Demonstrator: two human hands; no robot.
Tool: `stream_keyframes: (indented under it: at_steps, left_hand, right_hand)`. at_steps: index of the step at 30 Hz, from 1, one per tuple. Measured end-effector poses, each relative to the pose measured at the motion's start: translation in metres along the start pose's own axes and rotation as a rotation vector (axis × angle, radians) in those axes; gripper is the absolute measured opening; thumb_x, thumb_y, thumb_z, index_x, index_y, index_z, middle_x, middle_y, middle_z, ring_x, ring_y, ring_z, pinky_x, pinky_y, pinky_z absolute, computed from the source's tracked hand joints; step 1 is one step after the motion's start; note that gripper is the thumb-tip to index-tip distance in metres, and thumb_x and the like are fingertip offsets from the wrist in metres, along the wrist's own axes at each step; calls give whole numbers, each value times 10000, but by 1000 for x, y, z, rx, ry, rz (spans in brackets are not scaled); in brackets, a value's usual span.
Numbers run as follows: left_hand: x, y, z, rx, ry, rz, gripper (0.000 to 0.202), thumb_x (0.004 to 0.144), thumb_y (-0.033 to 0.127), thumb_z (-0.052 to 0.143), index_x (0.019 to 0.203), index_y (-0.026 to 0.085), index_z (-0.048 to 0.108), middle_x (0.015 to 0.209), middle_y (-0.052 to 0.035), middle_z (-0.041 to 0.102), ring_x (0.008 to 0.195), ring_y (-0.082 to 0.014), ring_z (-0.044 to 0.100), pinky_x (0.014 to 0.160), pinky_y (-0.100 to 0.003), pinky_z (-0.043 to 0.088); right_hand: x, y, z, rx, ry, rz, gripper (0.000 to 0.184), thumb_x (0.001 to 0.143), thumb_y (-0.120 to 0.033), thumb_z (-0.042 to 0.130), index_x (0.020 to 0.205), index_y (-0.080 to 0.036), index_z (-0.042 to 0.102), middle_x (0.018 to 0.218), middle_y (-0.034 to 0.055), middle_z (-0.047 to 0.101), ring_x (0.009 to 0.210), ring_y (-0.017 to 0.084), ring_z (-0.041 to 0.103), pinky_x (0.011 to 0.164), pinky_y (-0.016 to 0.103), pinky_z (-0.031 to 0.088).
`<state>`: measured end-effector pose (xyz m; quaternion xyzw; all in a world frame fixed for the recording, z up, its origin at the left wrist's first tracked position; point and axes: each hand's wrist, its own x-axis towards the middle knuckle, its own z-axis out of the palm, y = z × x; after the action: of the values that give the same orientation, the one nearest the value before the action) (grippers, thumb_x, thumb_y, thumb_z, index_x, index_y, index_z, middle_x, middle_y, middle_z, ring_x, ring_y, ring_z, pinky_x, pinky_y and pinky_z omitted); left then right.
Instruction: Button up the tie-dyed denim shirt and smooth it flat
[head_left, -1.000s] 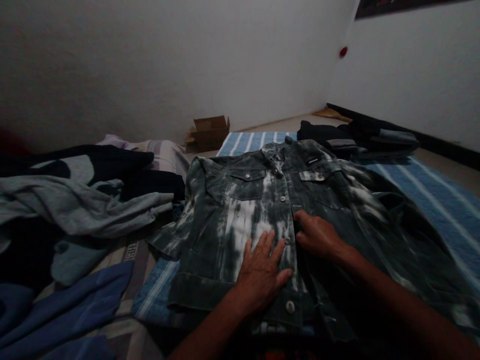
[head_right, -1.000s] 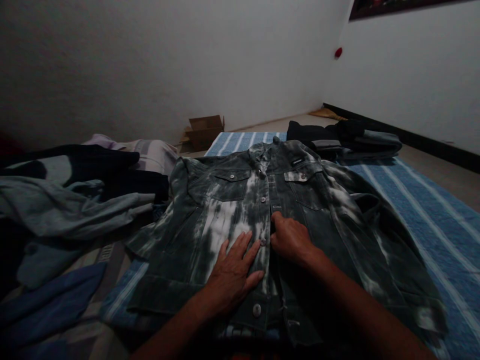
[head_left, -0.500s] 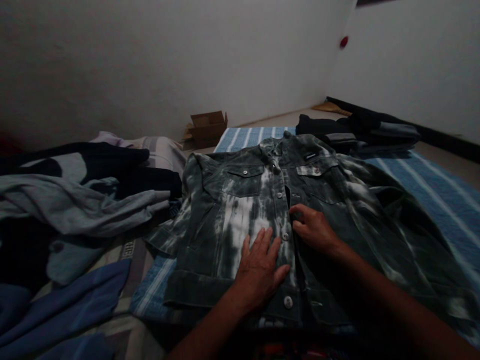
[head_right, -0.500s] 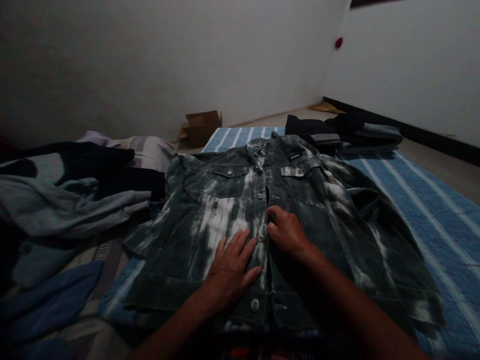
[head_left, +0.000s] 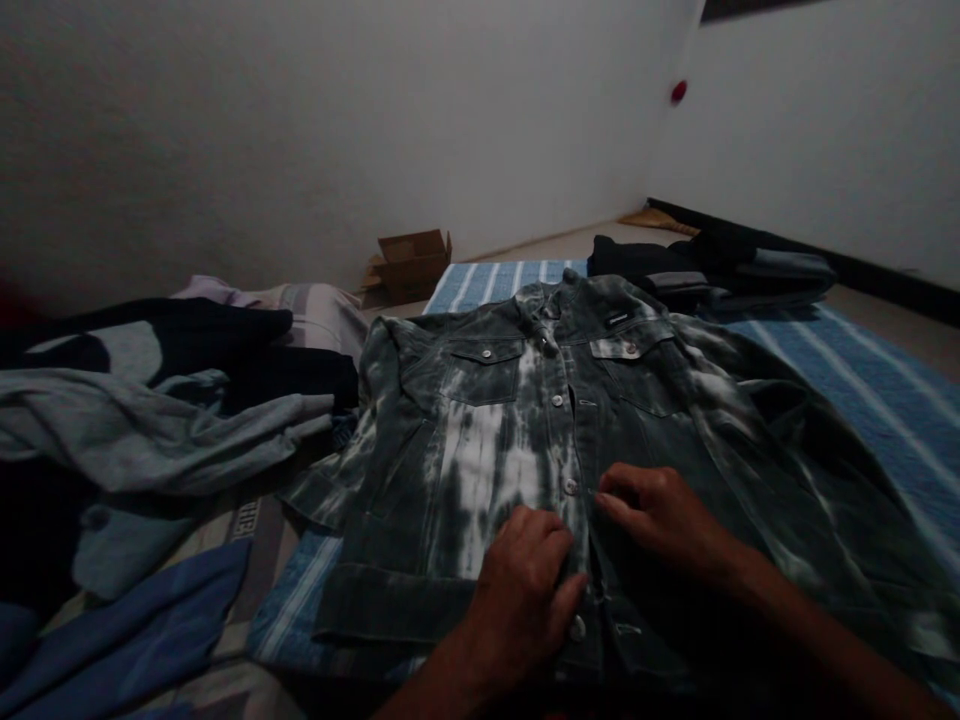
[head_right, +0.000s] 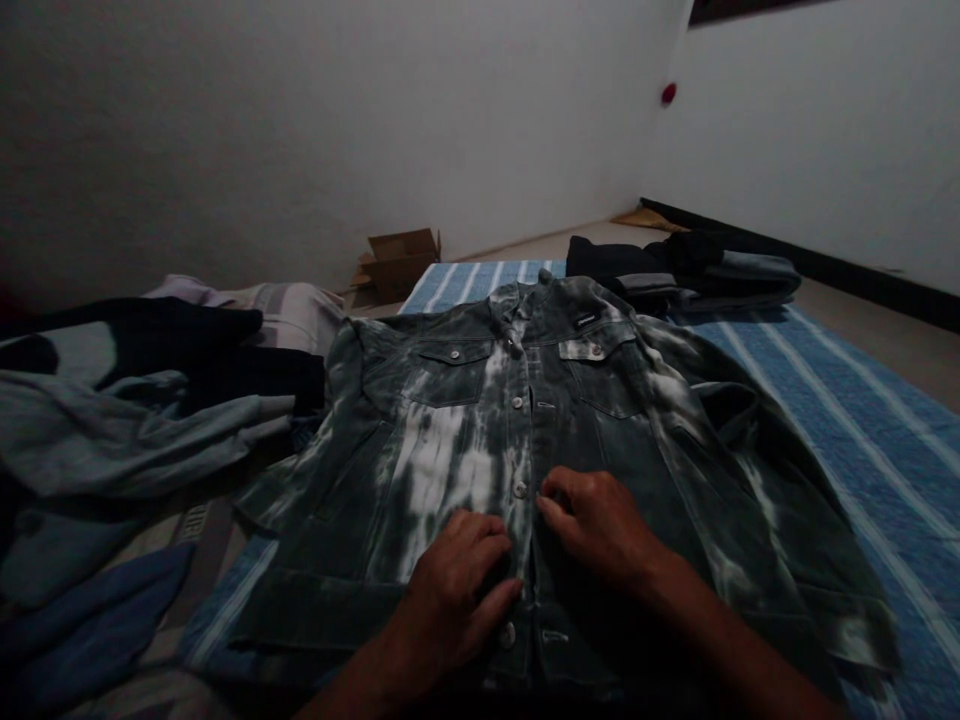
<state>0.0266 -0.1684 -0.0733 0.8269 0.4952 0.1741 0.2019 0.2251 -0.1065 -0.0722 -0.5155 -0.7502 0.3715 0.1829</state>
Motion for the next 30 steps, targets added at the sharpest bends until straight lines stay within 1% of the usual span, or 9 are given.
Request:
stream_keyframes:
  at_steps: [3,6,8,10,14,19,23,26,30]
  left_hand:
    - [1,-1,-2,5,-136,32,48,826,171,562,855,158,598,849,-52,599,822,-186,528,716,-301,439]
    - [2,-2,-5,-15,-277,46,46,835,170,555,861,163,592,809,-27,573,773,-157,521,664,-263,408]
    - [3,-2,-8,-29,-328,32,34,834,183,566,854,166,587,801,-17,560,765,-149,519,650,-254,392]
    - [3,-1,-11,-40,-356,28,32,824,191,582,845,167,582,806,-12,554,768,-145,519,647,-251,383]
    - [2,-1,-16,-40,-386,36,57,791,191,607,791,164,557,813,-5,541,760,-135,516,639,-243,368]
    - [0,-1,-20,-54,-429,26,97,751,210,638,739,174,549,821,3,537,751,-129,521,623,-223,371]
    - [-2,1,-20,-18,-511,5,86,726,212,648,718,178,569,820,1,570,715,-137,548,588,-222,378]
    - [-3,6,-19,74,-558,-3,47,739,204,617,775,178,601,837,-22,617,723,-172,587,596,-244,407]
    - [-3,13,-18,154,-554,14,128,760,157,566,867,166,635,854,-53,658,707,-194,613,608,-261,445]
  right_hand:
    - [-17,-1,1,57,-112,-67,169,853,-226,482,777,-164,620,686,-4,605,639,128,553,593,222,358]
    - [-27,-3,1,52,-282,-133,186,852,-157,451,781,-159,622,659,-25,575,595,96,505,568,199,321]
    - [-30,-6,-2,30,-391,-170,207,851,-128,434,798,-164,630,649,-34,564,584,86,492,561,193,301]
    - [-32,-9,-5,1,-459,-200,226,839,-102,429,840,-177,642,669,-37,573,607,85,507,568,192,292]
    - [-32,-16,-10,-134,-503,-257,226,785,-63,440,807,-185,630,691,-31,589,631,94,526,563,211,267]
    - [-31,-22,-10,-322,-527,-342,165,801,-110,478,818,-192,620,741,0,630,656,122,569,552,240,257]
    - [-30,-30,-6,-439,-557,-347,163,770,-116,510,844,-192,634,758,21,653,644,151,604,537,255,255]
    - [-30,-36,-2,-516,-570,-358,194,753,-109,519,876,-192,644,763,29,664,632,168,619,519,263,246]
    - [-32,-34,7,-533,-584,-412,171,761,-96,528,849,-187,642,687,3,653,538,142,589,465,249,232]
